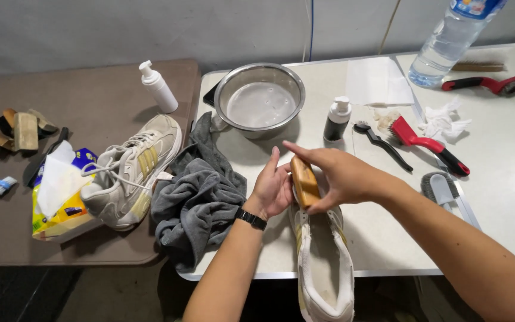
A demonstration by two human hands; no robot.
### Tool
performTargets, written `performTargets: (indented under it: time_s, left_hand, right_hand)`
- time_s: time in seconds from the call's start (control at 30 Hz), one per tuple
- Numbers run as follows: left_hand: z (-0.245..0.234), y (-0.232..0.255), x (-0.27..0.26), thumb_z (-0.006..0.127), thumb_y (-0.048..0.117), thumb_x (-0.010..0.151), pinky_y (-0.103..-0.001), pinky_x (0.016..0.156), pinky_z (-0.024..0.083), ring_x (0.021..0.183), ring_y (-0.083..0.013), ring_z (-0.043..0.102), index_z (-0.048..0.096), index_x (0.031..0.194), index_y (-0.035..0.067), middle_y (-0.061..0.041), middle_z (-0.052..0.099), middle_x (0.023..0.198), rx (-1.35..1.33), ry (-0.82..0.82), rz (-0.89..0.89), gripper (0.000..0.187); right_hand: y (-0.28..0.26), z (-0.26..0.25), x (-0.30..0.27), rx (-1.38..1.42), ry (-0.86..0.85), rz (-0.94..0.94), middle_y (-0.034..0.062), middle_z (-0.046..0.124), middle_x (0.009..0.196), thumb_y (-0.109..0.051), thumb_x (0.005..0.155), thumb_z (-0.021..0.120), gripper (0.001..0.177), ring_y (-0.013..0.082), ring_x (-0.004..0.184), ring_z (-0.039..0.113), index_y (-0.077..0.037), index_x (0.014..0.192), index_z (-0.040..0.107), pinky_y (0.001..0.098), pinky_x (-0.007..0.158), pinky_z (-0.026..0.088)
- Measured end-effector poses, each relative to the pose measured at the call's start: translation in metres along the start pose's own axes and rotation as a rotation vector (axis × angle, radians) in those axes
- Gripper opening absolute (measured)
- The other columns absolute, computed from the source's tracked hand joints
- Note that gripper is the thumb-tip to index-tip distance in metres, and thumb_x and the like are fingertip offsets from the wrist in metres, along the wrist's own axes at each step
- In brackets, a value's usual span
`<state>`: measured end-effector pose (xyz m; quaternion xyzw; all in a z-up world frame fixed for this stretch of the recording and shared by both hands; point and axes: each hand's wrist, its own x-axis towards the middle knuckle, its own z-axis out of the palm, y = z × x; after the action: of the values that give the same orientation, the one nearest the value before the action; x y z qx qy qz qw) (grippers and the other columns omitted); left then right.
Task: Cleaning a pair of sneakers using cleaning foam, brushes, and a cloth on a workbench.
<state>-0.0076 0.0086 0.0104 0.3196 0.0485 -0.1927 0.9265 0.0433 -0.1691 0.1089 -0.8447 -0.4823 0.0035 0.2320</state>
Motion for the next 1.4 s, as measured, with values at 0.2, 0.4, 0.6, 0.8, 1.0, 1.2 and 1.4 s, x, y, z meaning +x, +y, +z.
performTargets:
  time_s: [0.2, 0.4, 0.6, 0.8, 1.0, 1.2, 1.4]
  left_hand:
    - [-0.017, -0.010, 0.015, 0.039, 0.078, 0.098, -0.047, 0.093, 0.061, 0.108, -0.0367, 0.073, 0.057, 0.138, 0.003, -0.025, 0.070, 0.120, -0.006, -0.057, -0.010, 0.087]
    - [-0.018, -0.007, 0.014, 0.038, 0.079, 0.098, -0.046, 0.095, 0.061, 0.111, -0.0364, 0.071, 0.054, 0.140, 0.001, -0.025, 0.068, 0.124, -0.018, -0.053, -0.014, 0.089]
    - [-0.011, -0.003, 0.003, 0.037, 0.080, 0.097, -0.049, 0.094, 0.060, 0.110, -0.0375, 0.071, 0.054, 0.141, 0.003, -0.024, 0.068, 0.123, 0.010, -0.036, -0.042, 0.091]
    - [-0.012, -0.004, 0.015, 0.042, 0.075, 0.099, -0.052, 0.095, 0.059, 0.112, -0.0391, 0.070, 0.054, 0.142, 0.004, -0.024, 0.068, 0.125, 0.063, -0.049, -0.022, 0.084]
    - [-0.083, -0.030, 0.063, 0.050, 0.031, 0.110, -0.057, 0.104, 0.053, 0.117, -0.0434, 0.067, 0.050, 0.149, 0.005, -0.029, 0.062, 0.135, 0.069, 0.004, 0.023, 0.046]
    - [-0.082, -0.033, 0.056, 0.051, 0.020, 0.110, -0.058, 0.107, 0.049, 0.122, -0.0434, 0.064, 0.049, 0.150, 0.004, -0.029, 0.057, 0.141, 0.062, 0.034, 0.059, 0.044]
    - [-0.057, -0.027, 0.049, 0.047, 0.013, 0.109, -0.060, 0.111, 0.045, 0.133, -0.0473, 0.053, 0.041, 0.155, 0.000, -0.033, 0.045, 0.151, 0.062, 0.028, 0.070, 0.048]
  right_hand:
    - [0.007, 0.006, -0.003, -0.405, 0.255, 0.103, 0.0089, 0.062, 0.128, -0.052, 0.054, 0.094, 0.134, 0.0318, 0.117, 0.063, -0.028, 0.166, 0.023, 0.0449, 0.085, 0.047]
    - [-0.005, -0.004, -0.007, 0.111, -0.044, 0.015, 0.0220, 0.073, 0.117, -0.053, 0.048, 0.095, 0.135, 0.0427, 0.114, 0.067, -0.018, 0.162, 0.031, 0.0525, 0.091, 0.051]
    - [-0.019, -0.023, -0.015, 0.083, -0.222, 0.056, 0.0216, 0.069, 0.128, -0.036, 0.051, 0.099, 0.132, 0.0404, 0.118, 0.067, -0.021, 0.162, 0.029, 0.0491, 0.095, 0.052]
    - [0.012, -0.009, -0.023, -0.416, 0.097, 0.180, 0.0082, 0.063, 0.124, -0.056, 0.056, 0.094, 0.135, 0.0314, 0.111, 0.067, -0.030, 0.166, 0.020, 0.0439, 0.085, 0.051]
    - [-0.004, -0.026, -0.034, 0.128, -0.147, 0.138, 0.0186, 0.073, 0.118, -0.044, 0.046, 0.100, 0.131, 0.0421, 0.111, 0.068, -0.022, 0.159, 0.038, 0.0546, 0.092, 0.054]
    - [-0.007, -0.023, -0.035, 0.044, -0.148, 0.122, 0.0180, 0.073, 0.115, -0.043, 0.044, 0.101, 0.135, 0.0393, 0.109, 0.069, -0.025, 0.160, 0.035, 0.0520, 0.092, 0.054]
    - [0.011, -0.019, -0.035, -0.445, 0.137, 0.240, 0.0131, 0.065, 0.120, -0.052, 0.060, 0.094, 0.123, 0.0324, 0.114, 0.066, -0.030, 0.164, 0.033, 0.0409, 0.089, 0.048]
